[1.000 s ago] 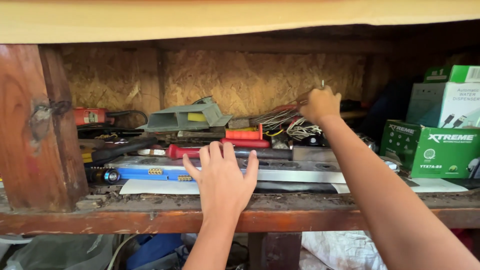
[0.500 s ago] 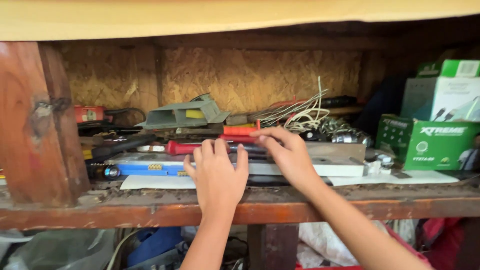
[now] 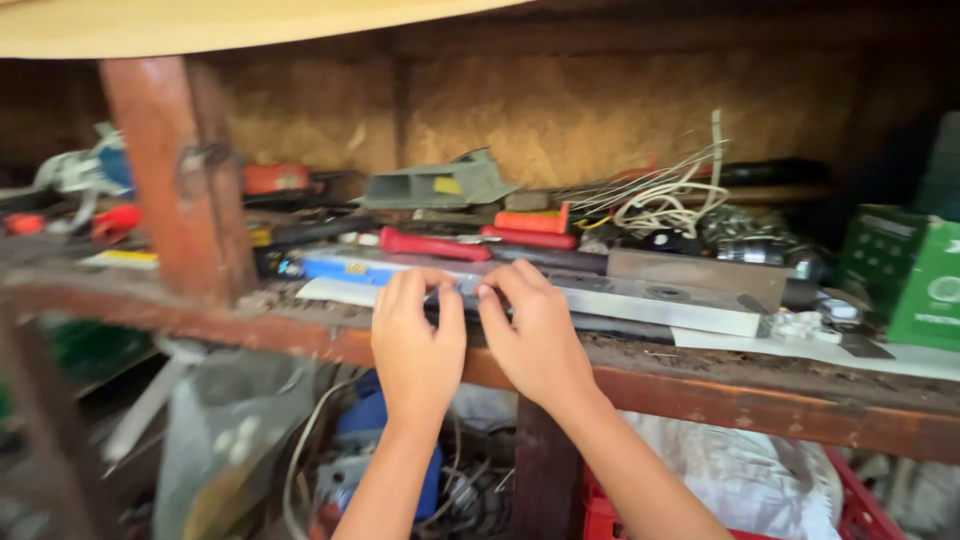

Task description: Organizing various wires, tools, and workbench items in a garage or workshop setting.

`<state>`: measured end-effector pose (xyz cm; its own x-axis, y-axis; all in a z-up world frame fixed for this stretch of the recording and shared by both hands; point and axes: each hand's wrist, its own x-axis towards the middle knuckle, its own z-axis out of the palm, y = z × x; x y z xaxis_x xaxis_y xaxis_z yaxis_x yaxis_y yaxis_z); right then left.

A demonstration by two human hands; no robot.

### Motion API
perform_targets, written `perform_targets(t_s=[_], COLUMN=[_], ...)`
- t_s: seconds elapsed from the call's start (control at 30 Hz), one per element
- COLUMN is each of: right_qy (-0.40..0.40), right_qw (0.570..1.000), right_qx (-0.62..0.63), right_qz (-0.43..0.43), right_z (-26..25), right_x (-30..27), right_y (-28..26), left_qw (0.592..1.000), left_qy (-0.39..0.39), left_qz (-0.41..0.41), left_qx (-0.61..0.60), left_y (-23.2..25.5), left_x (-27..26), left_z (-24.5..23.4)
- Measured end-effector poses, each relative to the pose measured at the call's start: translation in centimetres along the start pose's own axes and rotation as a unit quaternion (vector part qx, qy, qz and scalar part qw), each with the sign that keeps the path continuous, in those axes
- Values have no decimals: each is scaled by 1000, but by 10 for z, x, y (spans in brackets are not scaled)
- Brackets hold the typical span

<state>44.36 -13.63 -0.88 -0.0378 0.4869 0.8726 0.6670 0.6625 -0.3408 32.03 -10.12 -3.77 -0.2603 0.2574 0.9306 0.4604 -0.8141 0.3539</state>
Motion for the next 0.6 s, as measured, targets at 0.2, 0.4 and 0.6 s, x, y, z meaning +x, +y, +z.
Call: perform_targets(t_s=[0.2, 0.4, 0.6], right_qy=[45, 69, 37], right_qw=[970, 985, 980], right_qx=[-80, -47, -47], right_qz=[-226, -151, -190], right_z=[-1, 3, -3], right_x=[-15, -17, -20], right_y=[1, 21, 28], left_qw=[991, 971, 959], left_qy=[-31, -78, -76], left_qz=[-77, -140, -157], left_qx=[105, 177, 225], left_y=[20, 35, 32], left_x=[-34, -83, -116], left_z=[-51, -104, -155])
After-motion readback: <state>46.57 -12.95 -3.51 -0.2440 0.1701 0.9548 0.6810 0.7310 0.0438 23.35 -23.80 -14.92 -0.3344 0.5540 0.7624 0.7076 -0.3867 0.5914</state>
